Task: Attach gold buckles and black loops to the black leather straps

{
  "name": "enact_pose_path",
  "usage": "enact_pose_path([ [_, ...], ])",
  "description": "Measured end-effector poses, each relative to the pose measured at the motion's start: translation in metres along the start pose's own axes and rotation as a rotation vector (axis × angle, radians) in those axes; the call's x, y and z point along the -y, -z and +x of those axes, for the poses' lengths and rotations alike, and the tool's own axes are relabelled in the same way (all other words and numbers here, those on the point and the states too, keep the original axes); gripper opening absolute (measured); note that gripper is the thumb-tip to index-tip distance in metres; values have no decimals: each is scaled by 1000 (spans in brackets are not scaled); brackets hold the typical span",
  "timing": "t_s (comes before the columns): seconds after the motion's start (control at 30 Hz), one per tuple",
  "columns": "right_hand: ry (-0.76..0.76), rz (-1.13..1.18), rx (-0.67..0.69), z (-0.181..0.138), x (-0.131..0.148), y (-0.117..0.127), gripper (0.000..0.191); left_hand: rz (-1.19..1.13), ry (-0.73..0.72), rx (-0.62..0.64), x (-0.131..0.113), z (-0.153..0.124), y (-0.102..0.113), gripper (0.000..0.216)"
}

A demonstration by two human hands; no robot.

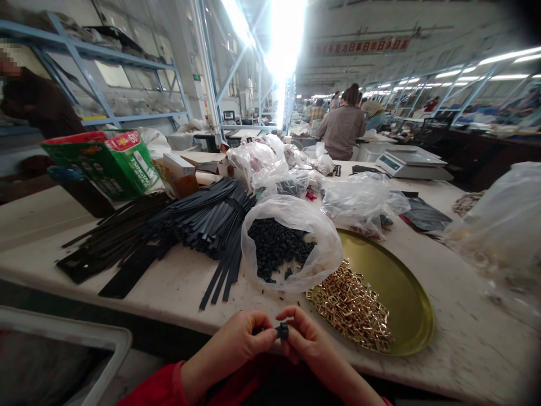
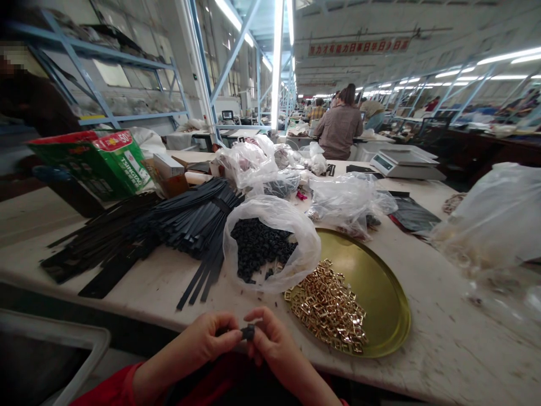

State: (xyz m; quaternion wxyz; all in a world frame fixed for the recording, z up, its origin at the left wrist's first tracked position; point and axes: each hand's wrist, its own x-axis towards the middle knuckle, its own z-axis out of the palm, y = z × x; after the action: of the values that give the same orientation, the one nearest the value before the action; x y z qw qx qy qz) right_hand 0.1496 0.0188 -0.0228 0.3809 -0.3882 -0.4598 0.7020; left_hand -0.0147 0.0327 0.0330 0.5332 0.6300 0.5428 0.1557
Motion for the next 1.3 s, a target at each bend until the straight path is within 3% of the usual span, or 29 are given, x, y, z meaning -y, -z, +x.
enact_pose_path([
  [0.17, 17, -88, -37, -1, 3, -1, 40, -19, -15, 8, 0, 1, 0, 21],
  [0.33, -28, -121, 10, -6, -1, 1, 43, -102, 50, 121, 1, 2, 0, 24],
  [0.53, 183, -250, -108, -8, -5, 1, 47, -76, -27, -7, 5, 7, -5, 23],
  [0.77, 141, -129, -169, -7, -5, -5, 50, -99, -146, -32, 10, 9, -14, 21],
  [0.97, 157, -225, -213, -9, -5, -1, 44, 11, -181, -61, 3, 4, -14, 22],
  [1.13, 100, -12, -221, -6, -5, -1, 42, 80, -212, -23, -4, -6, -11, 16],
  [1.3, 62, 237, -214, -4, -8, -7, 33, 60, -182, -68, -4, -4, -17, 14],
])
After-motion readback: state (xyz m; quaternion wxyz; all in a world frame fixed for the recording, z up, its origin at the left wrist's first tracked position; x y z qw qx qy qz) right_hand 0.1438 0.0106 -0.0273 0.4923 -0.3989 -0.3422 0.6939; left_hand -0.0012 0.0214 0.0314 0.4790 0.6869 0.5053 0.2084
